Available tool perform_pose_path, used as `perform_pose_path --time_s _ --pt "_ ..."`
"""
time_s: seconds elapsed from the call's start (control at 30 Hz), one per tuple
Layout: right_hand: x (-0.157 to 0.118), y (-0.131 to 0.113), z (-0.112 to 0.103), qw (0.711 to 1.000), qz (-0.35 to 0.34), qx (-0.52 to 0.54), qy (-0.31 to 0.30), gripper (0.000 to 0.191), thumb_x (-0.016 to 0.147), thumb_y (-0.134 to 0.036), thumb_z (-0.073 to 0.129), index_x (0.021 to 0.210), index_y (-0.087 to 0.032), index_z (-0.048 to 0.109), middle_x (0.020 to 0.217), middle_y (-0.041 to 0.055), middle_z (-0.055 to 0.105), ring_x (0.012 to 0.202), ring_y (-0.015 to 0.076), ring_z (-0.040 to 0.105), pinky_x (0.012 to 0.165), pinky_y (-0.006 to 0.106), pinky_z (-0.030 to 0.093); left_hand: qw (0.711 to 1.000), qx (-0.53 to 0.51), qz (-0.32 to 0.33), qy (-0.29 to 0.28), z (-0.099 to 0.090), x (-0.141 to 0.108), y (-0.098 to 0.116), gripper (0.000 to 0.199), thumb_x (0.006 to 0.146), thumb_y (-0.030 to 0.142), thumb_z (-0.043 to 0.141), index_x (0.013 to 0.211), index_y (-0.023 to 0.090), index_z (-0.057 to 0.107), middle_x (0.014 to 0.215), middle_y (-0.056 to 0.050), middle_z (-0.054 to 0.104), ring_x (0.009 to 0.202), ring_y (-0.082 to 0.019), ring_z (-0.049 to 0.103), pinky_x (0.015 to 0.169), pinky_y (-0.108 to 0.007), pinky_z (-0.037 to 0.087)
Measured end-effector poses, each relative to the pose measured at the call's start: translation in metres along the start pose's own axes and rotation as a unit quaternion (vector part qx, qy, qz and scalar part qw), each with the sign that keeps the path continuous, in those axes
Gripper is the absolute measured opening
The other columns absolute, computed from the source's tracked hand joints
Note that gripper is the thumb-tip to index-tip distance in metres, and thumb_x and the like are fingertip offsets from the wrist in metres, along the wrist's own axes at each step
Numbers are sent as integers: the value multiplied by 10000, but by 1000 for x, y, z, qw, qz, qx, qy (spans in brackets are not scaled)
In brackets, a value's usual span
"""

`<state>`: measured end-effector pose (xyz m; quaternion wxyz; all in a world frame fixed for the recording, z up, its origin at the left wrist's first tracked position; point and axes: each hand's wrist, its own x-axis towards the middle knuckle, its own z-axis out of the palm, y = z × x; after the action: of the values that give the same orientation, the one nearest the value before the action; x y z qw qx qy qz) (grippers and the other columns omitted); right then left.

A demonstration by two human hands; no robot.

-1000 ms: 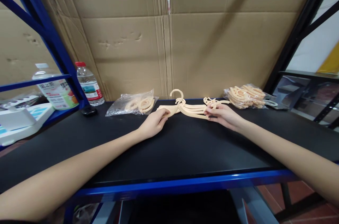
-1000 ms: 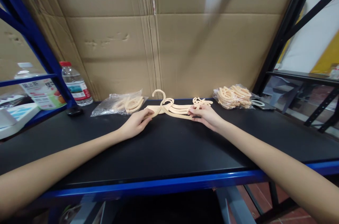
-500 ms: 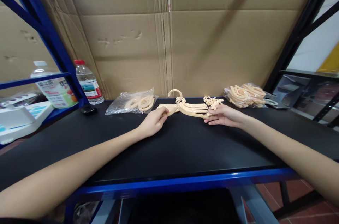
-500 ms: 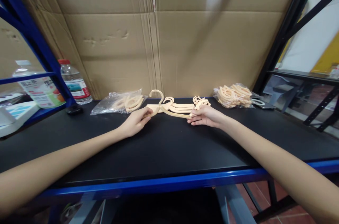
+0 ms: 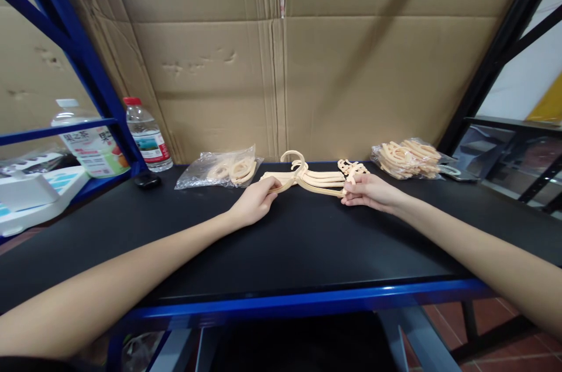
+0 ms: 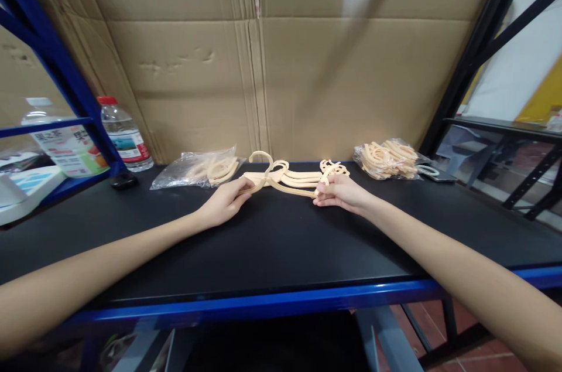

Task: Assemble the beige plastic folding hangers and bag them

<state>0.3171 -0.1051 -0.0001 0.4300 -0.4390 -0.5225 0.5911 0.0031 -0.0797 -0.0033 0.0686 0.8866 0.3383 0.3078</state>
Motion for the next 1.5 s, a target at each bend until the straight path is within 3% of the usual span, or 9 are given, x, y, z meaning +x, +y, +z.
perform_pose_path --time_s 0.27,0.6,0.8,1.0,1.13,1.23,1.33,1.4,1.5 --pt "2 5 11 994 -83 -30 58 265 635 -261 819 654 -146 580 570 26 641 528 134 650 497 201 560 1000 -2 -13 -3 0 0 -1 127 839 141 434 931 187 508 866 -44 597 793 -198 571 735 -336 451" --pt "1 6 16 981 -155 -78 90 338 613 -352 811 688 -170 536 557 19 636 473 127 614 458 231 533 1000 -2 -27 5 1 0 -1 145 842 148 439 954 188 521 878 -50 624 817 -209 605 738 -338 469" --pt "2 6 15 982 -141 -63 108 366 569 -356 834 682 -165 543 548 13 621 478 125 605 464 228 530 999 2 -41 3 2 0 4 166 836 138 450 965 189 541 880 -47 645 803 -213 622 729 -338 470" --pt "2 -5 2 975 -194 30 108 296 589 -295 826 798 -172 657 830 11 649 640 90 591 533 186 523 999 4 -51 -4 -2 1 4 171 838 145 443 976 185 537 858 -44 641 787 -208 618 713 -327 461" --pt "4 -16 -23 972 -209 39 104 240 610 -328 810 744 -183 675 655 -19 598 584 80 536 525 182 485 998 17 -61 9 -9 2 5 187 840 191 452 1011 170 524 795 -35 613 708 -192 581 661 -312 444" --pt "4 -23 -45 972 -209 -47 101 267 590 -346 822 728 -183 663 639 -15 616 551 86 533 536 214 472 997 39 -59 16 -16 2 8 185 838 227 469 1001 163 527 772 -30 580 681 -181 550 637 -304 430" --pt "3 -28 -62 966 -162 -198 38 312 595 -393 814 754 -177 655 677 17 659 593 125 578 583 265 473 997 74 -34 13 -22 2 13 109 856 243 461 907 168 523 799 -39 560 714 -181 538 671 -313 435" --pt "2 -32 -69 948 -117 -296 -26 348 603 -427 801 798 -175 663 709 29 674 638 150 599 618 289 473 996 88 -14 0 -24 1 16 94 868 245 458 860 168 512 829 -49 557 748 -186 539 697 -322 440" --pt "0 -36 -73 898 -80 -419 -106 352 660 -492 745 797 -176 676 729 32 669 673 169 597 639 304 463 995 92 17 -39 -27 0 20 100 881 237 457 854 167 522 879 -59 555 785 -188 542 716 -319 446"
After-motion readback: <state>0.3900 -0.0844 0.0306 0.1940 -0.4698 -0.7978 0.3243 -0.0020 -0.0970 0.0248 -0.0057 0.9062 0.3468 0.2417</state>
